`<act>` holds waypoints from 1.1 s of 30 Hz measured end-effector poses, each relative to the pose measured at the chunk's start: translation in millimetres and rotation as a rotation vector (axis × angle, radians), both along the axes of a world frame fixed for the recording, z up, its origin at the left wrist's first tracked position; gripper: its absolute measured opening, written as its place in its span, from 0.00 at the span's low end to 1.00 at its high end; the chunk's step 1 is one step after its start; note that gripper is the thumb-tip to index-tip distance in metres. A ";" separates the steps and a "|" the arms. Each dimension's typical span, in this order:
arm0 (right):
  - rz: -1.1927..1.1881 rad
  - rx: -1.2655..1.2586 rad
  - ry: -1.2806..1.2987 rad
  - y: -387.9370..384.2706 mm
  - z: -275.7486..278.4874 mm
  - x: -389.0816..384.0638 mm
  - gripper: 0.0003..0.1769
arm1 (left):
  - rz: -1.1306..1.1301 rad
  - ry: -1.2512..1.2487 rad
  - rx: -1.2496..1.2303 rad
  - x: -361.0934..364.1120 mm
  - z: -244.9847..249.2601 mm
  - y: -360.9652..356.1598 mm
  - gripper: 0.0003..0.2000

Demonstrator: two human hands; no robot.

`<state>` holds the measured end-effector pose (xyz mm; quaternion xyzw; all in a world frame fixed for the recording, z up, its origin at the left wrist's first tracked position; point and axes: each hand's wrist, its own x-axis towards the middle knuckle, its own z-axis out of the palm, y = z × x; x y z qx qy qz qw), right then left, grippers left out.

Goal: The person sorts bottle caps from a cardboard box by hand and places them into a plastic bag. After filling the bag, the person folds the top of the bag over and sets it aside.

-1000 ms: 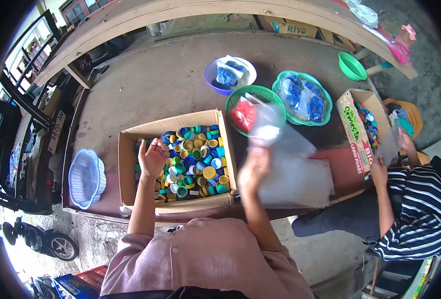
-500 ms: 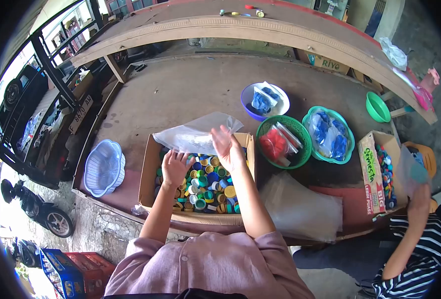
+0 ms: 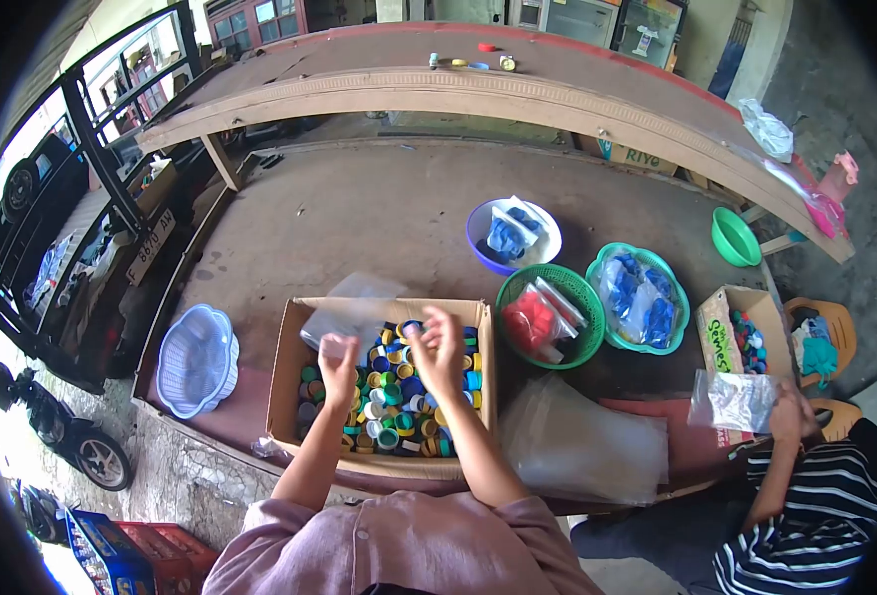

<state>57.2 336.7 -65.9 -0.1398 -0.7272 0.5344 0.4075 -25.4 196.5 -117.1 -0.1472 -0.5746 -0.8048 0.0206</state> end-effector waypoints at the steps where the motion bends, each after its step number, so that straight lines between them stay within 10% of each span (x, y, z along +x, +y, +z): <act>1: 0.118 0.085 0.027 -8.2 6.6 4.0 0.20 | -0.038 0.064 -0.054 6.4 0.2 3.7 0.09; 6: 0.290 0.407 -0.006 -29.8 6.3 9.8 0.13 | -0.176 0.267 -0.361 21.2 11.8 1.6 0.15; 14: 0.231 0.185 0.011 -7.6 -4.2 13.5 0.05 | -0.483 0.097 -0.205 21.7 8.6 3.7 0.08; 20: 0.143 0.190 -0.127 -7.4 -14.3 10.4 0.06 | -0.469 -0.417 0.443 29.8 22.7 7.7 0.03; 33: -0.075 -0.114 -0.030 9.7 -28.4 5.6 0.15 | -0.559 -0.425 0.259 60.1 24.5 18.6 0.05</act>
